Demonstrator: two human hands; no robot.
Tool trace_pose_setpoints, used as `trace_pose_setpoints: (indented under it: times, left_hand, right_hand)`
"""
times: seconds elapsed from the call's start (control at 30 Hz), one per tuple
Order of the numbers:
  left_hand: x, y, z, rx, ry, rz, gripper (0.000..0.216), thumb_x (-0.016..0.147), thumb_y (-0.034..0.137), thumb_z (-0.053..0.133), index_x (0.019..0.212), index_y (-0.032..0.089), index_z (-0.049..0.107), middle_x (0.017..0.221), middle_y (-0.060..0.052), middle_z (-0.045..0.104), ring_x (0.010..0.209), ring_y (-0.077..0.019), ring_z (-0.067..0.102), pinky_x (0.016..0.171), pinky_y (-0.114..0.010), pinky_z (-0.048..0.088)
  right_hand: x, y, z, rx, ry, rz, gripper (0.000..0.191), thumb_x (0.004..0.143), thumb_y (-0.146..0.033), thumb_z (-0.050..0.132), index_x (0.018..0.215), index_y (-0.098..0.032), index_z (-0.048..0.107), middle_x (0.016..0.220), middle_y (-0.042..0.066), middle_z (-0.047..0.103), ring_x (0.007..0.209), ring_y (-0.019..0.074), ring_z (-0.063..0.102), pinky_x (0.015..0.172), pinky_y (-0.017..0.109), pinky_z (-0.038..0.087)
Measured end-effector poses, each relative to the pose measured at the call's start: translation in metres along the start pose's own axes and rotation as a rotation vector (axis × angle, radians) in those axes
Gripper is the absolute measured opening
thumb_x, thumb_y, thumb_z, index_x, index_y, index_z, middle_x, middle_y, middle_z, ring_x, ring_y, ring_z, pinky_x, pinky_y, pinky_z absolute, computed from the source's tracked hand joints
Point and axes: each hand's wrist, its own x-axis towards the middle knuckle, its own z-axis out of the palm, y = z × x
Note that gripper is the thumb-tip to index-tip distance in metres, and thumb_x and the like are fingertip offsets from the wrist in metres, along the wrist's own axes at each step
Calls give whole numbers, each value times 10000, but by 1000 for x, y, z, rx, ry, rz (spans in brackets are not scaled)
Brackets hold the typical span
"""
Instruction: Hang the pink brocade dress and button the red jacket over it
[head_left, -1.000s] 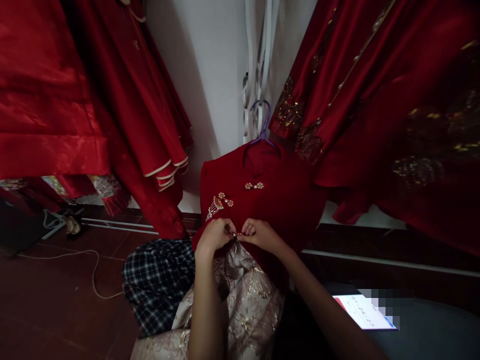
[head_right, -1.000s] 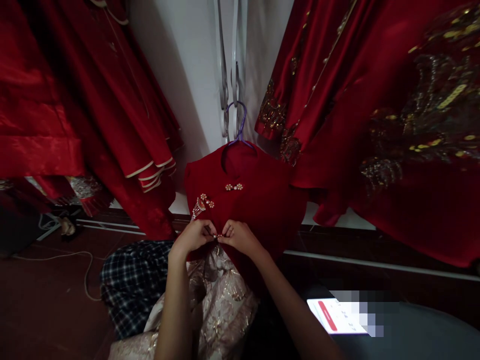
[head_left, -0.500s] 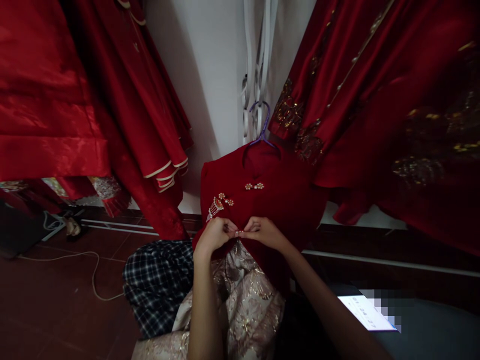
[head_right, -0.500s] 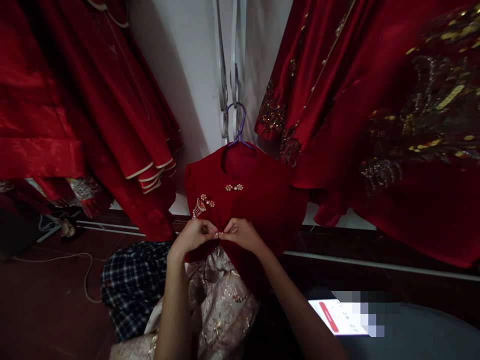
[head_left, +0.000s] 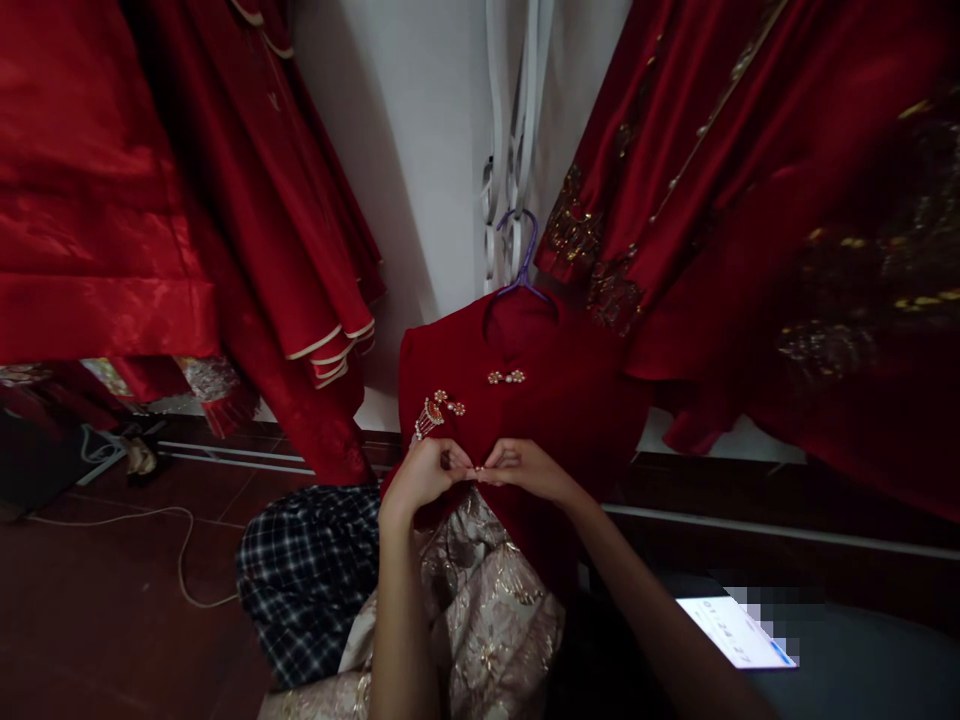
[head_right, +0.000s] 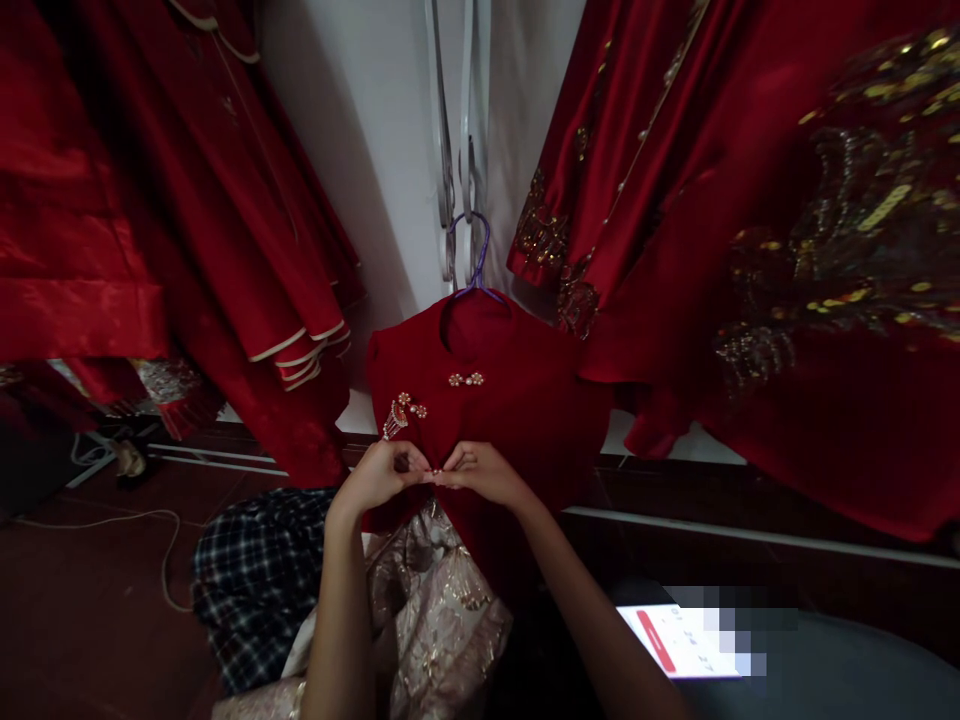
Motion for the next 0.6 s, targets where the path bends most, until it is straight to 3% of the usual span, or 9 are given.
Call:
trace_pose_setpoints:
  times: [0.4,0.6]
  left_hand:
    - [-2,-2,-3,-104,-44,26,252,702,375,651,779,134,656,745,-40,667,676,-128,597,646,-233,449]
    - [2,-3,2,-212,15,31,294,693,408,660,793,132,653,767,-51,669,700,-133,607,669,-234,465]
  right_hand:
    - [1,3,2,34,-21,4,386,525,-394,777,714,-126,573,674,37,661,635,125,607,623,261,446]
    - [-2,-5,-6,20,-58,21,345,552,-357,775,710,-123,577,686,36,669,630,113,602,614,249,438]
